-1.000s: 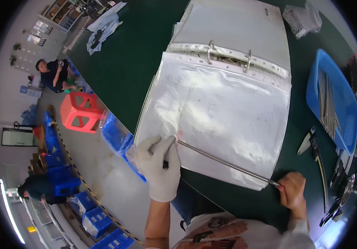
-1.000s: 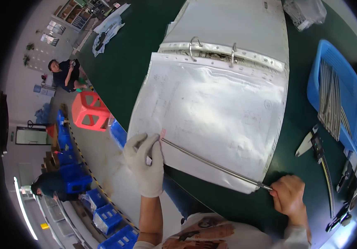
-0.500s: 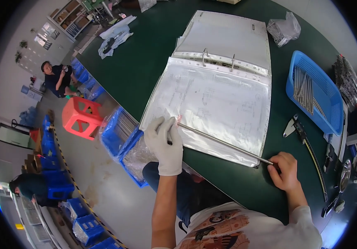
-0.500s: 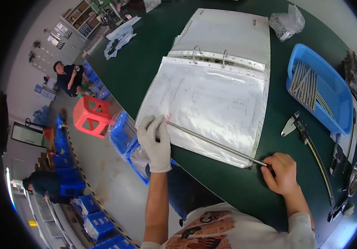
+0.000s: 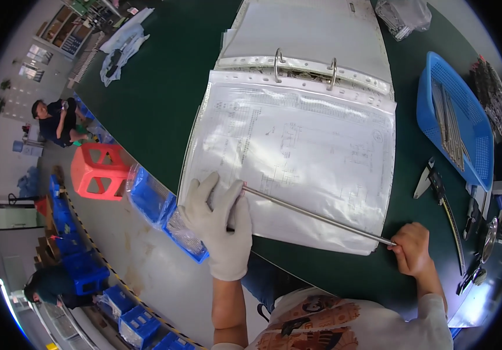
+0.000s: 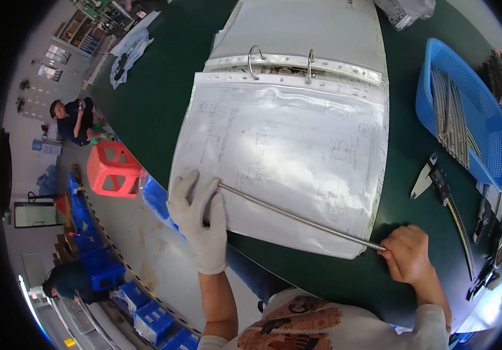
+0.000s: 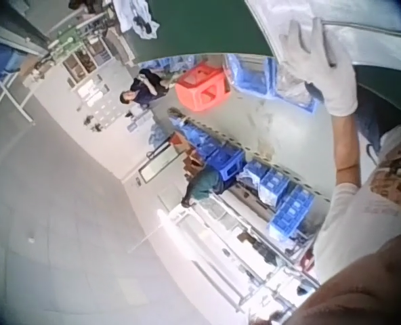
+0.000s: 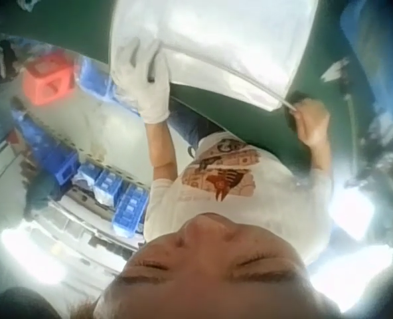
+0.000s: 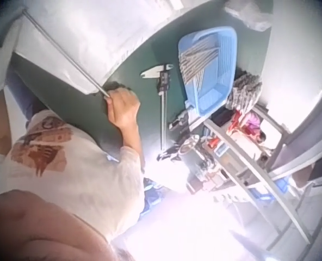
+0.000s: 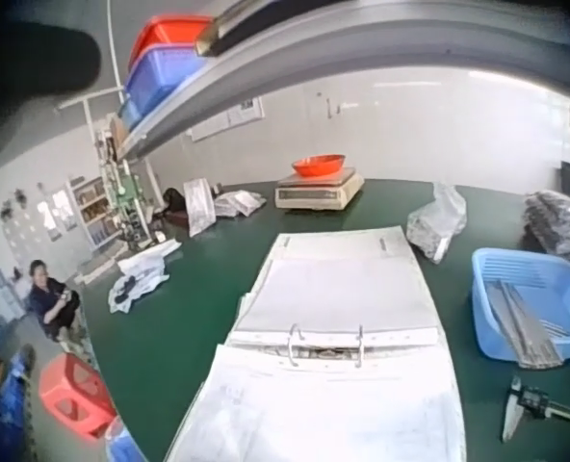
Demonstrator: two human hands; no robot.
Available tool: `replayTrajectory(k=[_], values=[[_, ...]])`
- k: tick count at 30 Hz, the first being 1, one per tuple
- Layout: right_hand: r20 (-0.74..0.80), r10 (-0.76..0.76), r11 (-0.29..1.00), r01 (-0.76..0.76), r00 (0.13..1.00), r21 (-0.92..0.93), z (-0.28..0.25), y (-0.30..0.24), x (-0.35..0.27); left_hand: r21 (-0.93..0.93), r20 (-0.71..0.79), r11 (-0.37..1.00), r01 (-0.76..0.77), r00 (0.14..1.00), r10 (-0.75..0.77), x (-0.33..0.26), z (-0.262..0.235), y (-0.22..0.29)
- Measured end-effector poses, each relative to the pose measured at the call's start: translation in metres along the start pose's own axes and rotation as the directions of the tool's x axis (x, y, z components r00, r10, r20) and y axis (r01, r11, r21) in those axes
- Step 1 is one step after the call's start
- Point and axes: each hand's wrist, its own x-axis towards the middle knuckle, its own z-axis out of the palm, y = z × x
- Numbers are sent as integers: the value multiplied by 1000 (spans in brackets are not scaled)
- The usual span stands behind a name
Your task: Measuring the length and diameter of metal rods using a digital caliper and verifying measurements against a blueprint binder.
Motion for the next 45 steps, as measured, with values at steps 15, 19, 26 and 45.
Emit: replayTrajectory(k=[15,19,26,45], values=[[59,15,1000,-13,998,-26,-1,0,-5,-197,30,958,207,978,-206,-16,-15,-8],[71,19,1000,-18,997,-24,0,3,-9,-111,53,973,203,979,-198,-13,-16,-7],[125,-20,1000,22,992,-14,-3,1,-11,-62,87,976,211,975,-205,-9,-18,-4],[52,60,998,-58,997,-35,-3,2,-22,-175,41,967,186,982,-182,-14,-9,-4]])
